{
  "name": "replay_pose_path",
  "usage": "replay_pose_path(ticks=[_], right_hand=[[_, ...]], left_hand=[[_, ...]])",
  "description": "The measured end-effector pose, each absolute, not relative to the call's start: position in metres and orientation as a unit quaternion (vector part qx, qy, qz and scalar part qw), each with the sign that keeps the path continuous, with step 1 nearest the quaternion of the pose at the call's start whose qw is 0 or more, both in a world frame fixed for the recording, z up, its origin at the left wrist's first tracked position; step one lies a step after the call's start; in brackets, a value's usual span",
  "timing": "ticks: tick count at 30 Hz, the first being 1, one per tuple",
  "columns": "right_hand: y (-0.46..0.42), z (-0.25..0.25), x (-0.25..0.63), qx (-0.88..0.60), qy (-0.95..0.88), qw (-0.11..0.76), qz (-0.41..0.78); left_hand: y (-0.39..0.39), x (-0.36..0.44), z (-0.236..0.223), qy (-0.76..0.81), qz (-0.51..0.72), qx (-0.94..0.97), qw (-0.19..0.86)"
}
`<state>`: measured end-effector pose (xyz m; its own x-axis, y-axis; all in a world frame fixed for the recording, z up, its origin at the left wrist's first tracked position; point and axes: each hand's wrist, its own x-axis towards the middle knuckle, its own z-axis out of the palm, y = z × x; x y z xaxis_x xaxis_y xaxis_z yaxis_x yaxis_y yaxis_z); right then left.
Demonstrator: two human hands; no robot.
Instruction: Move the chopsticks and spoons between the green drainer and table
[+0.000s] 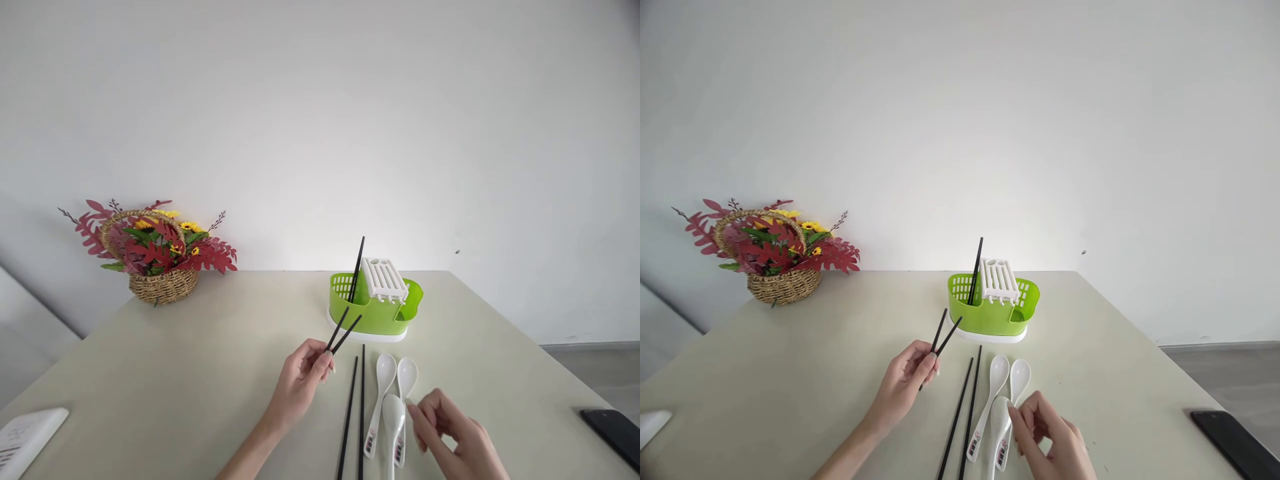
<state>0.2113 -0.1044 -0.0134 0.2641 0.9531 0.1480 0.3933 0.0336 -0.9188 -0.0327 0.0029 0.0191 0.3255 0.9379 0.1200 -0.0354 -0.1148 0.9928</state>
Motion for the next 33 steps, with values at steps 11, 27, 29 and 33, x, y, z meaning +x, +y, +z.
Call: replay_pose_path(ticks=[11, 27, 29, 33], right_hand=[[-0.054, 0.084, 0.165, -0.517, -0.702, 0.402, 0.281], [-0.007, 0.119, 0.151, -0.436, -0.785, 0.373, 0.236], [-0.006, 0.119, 0.150, -0.437, -0.788, 0.367, 0.233], [-0.004, 0.122, 0.149, -0.441, -0.793, 0.353, 0.229]], left_hand=[[-0.008, -0.028, 0.027, 0.315, 0.404, 0.631, 0.583], [0.004, -0.034, 0.013, 0.345, 0.443, 0.609, 0.561], [0.006, -0.035, 0.010, 0.347, 0.440, 0.602, 0.569], [0.010, -0.037, 0.007, 0.341, 0.436, 0.596, 0.582]])
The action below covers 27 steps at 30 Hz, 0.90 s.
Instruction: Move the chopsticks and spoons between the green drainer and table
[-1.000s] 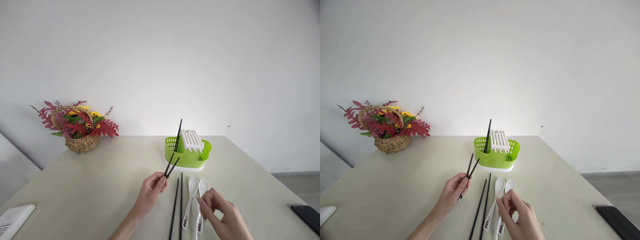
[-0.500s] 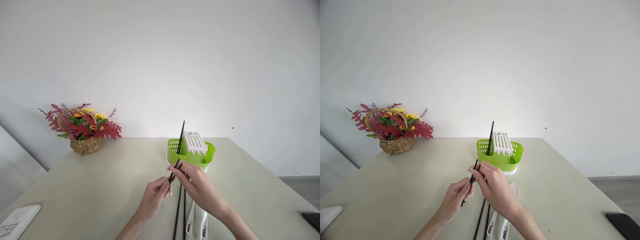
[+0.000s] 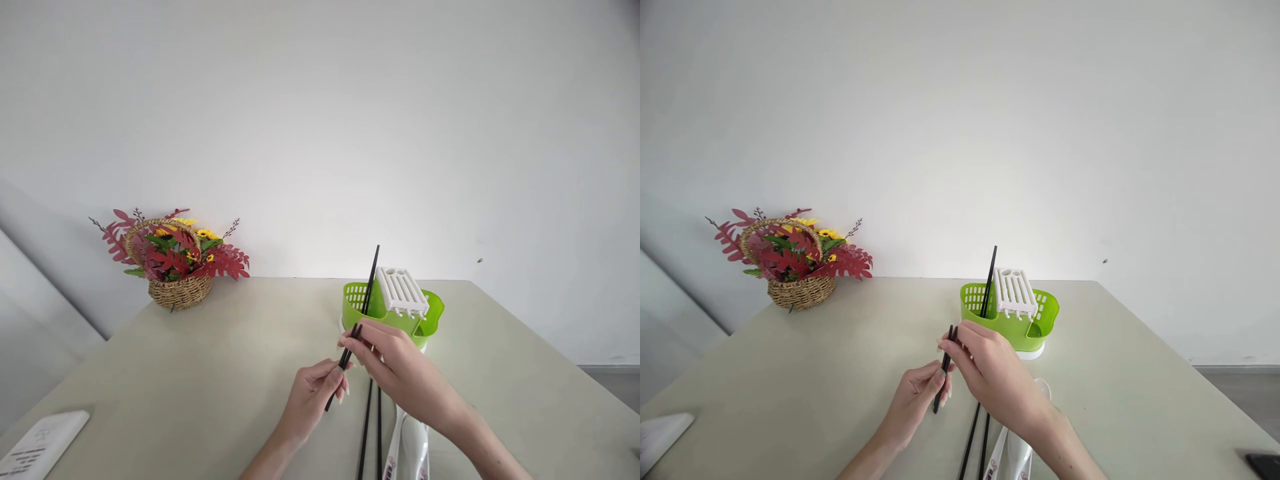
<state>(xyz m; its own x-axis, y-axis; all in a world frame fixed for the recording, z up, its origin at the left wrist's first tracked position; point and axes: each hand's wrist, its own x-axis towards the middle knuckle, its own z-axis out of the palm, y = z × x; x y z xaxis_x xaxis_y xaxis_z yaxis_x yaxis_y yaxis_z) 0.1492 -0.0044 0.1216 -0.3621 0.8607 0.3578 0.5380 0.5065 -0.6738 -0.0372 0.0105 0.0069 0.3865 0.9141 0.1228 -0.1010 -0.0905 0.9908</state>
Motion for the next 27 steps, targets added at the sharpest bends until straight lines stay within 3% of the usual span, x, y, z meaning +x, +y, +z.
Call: replay_pose_path(ticks=[13, 27], right_hand=[[-0.006, 0.126, 0.151, -0.446, -0.808, 0.334, 0.193], [-0.012, 0.135, 0.148, -0.480, -0.735, 0.425, 0.222]], left_hand=[[0.012, -0.039, 0.008, 0.313, 0.425, 0.566, 0.633], [0.013, -0.040, 0.003, 0.301, 0.429, 0.555, 0.646]])
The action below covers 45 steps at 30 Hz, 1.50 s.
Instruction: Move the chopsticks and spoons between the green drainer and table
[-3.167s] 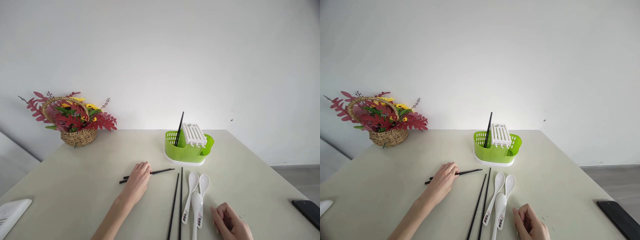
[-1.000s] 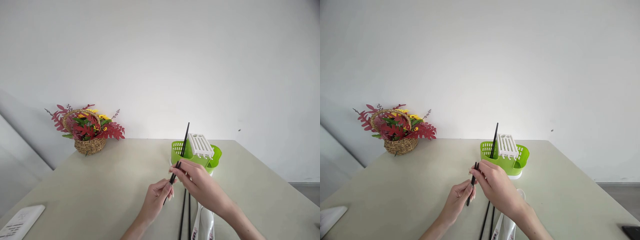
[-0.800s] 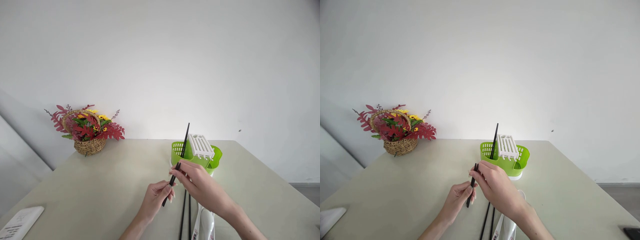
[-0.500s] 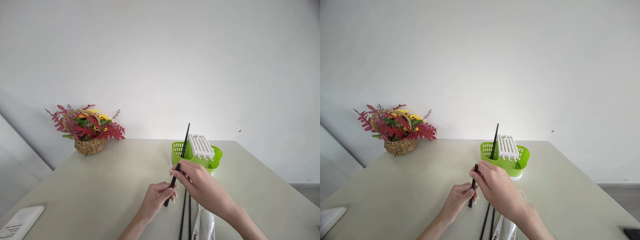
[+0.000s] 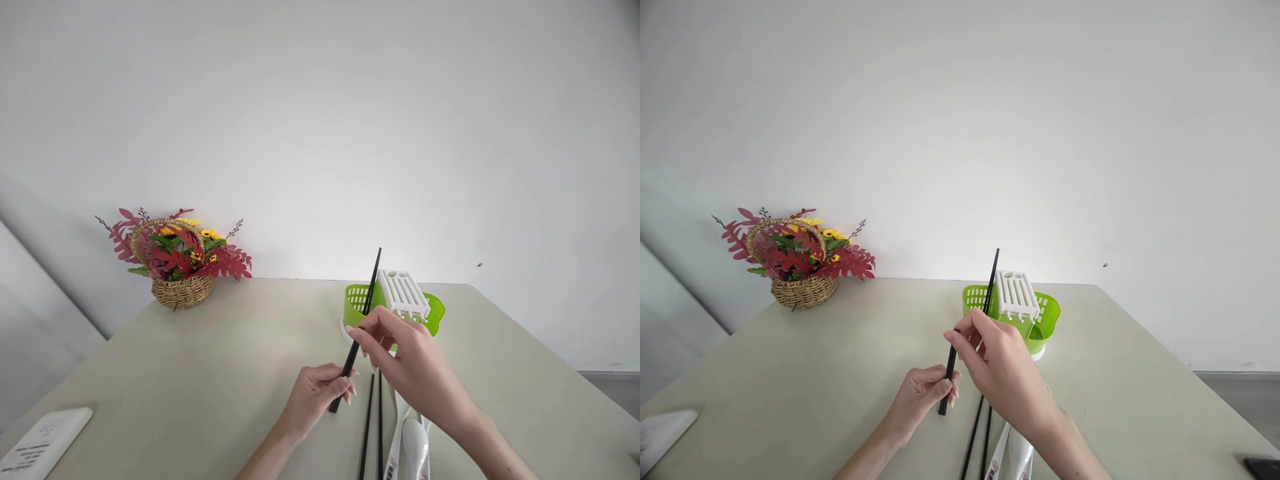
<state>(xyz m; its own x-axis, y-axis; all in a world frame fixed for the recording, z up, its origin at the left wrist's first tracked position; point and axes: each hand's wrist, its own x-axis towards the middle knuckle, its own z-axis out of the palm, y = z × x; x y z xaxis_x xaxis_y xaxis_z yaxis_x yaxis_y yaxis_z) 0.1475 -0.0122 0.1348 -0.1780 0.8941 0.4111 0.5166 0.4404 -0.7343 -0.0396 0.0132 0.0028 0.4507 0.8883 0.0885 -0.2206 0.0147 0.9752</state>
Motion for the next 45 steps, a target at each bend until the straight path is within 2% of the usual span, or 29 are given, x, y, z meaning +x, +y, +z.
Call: replay_pose_path(ticks=[10, 17, 25, 32, 36, 38, 41, 45], right_hand=[[-0.015, 0.142, 0.161, -0.509, -0.722, 0.369, 0.291], [-0.019, 0.148, 0.169, -0.520, -0.741, 0.327, 0.271], [-0.021, 0.158, 0.177, -0.504, -0.755, 0.364, 0.207], [0.001, 0.200, 0.226, -0.512, -0.729, 0.418, 0.179], [0.022, 0.231, 0.248, -0.539, -0.676, 0.495, 0.087], [0.035, 0.240, 0.252, -0.555, -0.658, 0.507, 0.040], [0.058, 0.242, 0.247, -0.551, -0.675, 0.490, 0.022], [0.095, 0.225, 0.230, -0.549, -0.723, 0.414, 0.064]], left_hand=[[0.014, -0.044, 0.000, 0.310, 0.399, 0.569, 0.648], [0.017, -0.046, -0.006, 0.316, 0.382, 0.586, 0.641], [0.014, -0.046, -0.001, 0.338, 0.367, 0.635, 0.590], [0.013, -0.046, -0.005, 0.376, 0.354, 0.653, 0.554], [0.016, -0.046, -0.014, 0.391, 0.352, 0.656, 0.541], [0.016, -0.045, -0.016, 0.391, 0.350, 0.658, 0.540], [0.015, -0.043, -0.017, 0.393, 0.345, 0.663, 0.535], [0.014, -0.042, -0.016, 0.401, 0.335, 0.668, 0.530]])
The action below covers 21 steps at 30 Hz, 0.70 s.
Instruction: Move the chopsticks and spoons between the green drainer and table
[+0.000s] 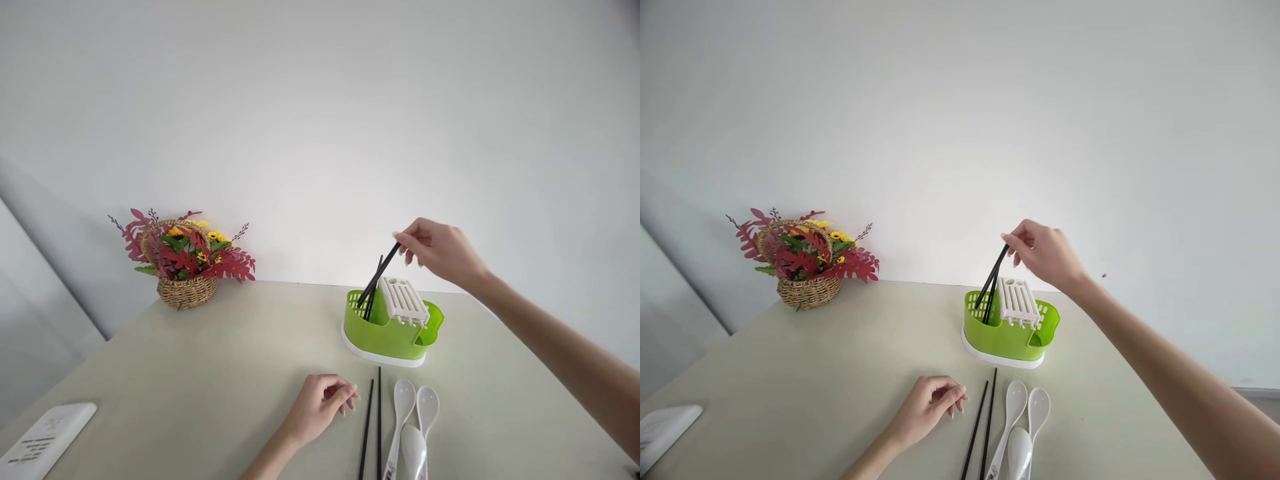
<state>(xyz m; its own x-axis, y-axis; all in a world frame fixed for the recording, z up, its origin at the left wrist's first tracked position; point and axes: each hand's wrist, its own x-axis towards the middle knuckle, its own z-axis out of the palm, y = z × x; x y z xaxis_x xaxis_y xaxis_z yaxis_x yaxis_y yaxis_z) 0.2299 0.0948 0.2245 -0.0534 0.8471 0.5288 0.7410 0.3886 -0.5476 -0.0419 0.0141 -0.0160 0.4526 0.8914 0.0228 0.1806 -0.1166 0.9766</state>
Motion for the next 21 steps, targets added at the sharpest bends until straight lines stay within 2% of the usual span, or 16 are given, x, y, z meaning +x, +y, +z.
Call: replay_pose_path(ticks=[9, 21], right_hand=[[0.143, 0.184, 0.205, -0.559, -0.780, 0.253, 0.124], [0.175, 0.178, 0.215, -0.619, -0.739, 0.242, 0.111]], left_hand=[[0.013, -0.040, -0.013, 0.409, 0.322, 0.672, 0.526], [0.015, -0.038, -0.010, 0.428, 0.305, 0.662, 0.534]])
